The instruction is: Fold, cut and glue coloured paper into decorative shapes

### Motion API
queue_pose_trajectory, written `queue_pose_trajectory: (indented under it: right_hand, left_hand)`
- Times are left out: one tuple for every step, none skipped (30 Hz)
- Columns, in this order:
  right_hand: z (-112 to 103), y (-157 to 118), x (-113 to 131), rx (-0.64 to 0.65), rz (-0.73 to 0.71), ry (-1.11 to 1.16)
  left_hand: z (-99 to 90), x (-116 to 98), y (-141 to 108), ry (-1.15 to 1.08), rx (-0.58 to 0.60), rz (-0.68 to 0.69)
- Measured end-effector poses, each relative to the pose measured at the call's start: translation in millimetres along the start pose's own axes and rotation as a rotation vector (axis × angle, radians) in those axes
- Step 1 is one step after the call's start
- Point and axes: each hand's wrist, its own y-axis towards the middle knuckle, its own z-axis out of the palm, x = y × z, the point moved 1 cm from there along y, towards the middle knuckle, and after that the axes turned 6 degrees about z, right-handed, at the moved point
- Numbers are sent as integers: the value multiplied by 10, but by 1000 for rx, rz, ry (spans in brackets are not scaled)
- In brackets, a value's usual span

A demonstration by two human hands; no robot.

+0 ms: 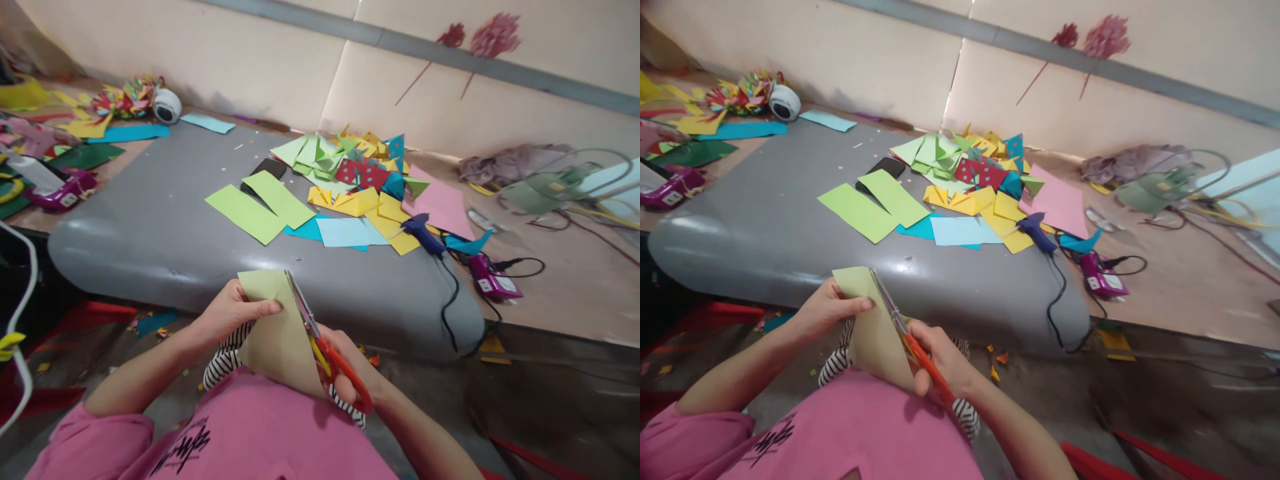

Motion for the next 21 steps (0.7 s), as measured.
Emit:
queue_pose_trajectory:
  right_hand:
    - [-6, 20, 19, -36, 6, 45]
    - [-9, 43, 35, -66, 13, 90]
    - [-11, 67, 49, -86, 16, 130]
    - [-12, 91, 64, -88, 16, 158]
    - [-18, 111, 82, -86, 10, 184]
    - [-33, 126, 108, -86, 0, 208]
    - [-63, 133, 145, -92, -8, 226]
    - [-111, 131, 193, -106, -11, 227]
    - [-180, 121, 253, -132, -3, 195]
    - [-273, 105, 320, -177, 13, 124]
    - [-387, 87, 390, -233, 43, 2]
    - [-518, 68, 455, -308, 84, -179]
    - [-662, 52, 511, -414, 122, -386]
    - [-808, 41, 548, -501, 168, -587]
    - [-949, 37, 565, -566, 210, -763]
    - [-1081, 41, 559, -603, 240, -904]
    - [-1201, 53, 533, -607, 258, -1005]
    - [-1307, 71, 490, -598, 263, -1073]
    - [-1400, 92, 437, -583, 261, -1112]
    - [-1479, 114, 379, -565, 254, -1131]
    - [-1546, 134, 321, -547, 245, -1133]
  left_hand:
    - [-12, -44, 28, 9, 3, 1]
    - [-26, -79, 55, 19, 6, 0]
    - [-40, -103, 81, 31, 8, -1]
    - [-55, -117, 106, 45, 12, -6]
    - [-68, -120, 130, 58, 20, -15]
    - [-80, -116, 154, 67, 26, -26]
    - [-92, -110, 178, 71, 21, -35]
    - [-103, -106, 203, 65, 6, -39]
    - [-115, -108, 232, 49, -19, -33]
    - [-127, -118, 265, 25, -50, -19]
    - [-140, -138, 303, 0, -80, -1]
    - [-153, -168, 346, -23, -103, 16]
    - [-166, -207, 396, -41, -119, 33]
    - [-178, -254, 451, -52, -126, 47]
    - [-188, -307, 513, -54, -133, 60]
    - [-194, -365, 579, -52, -139, 72]
    - [-195, -425, 650, -47, -144, 81]
    - [-190, -486, 725, -40, -148, 86]
    - [-179, -545, 801, -31, -149, 80]
    - [-162, -601, 878, -21, -144, 68]
    - [-141, -654, 956, -12, -139, 60]
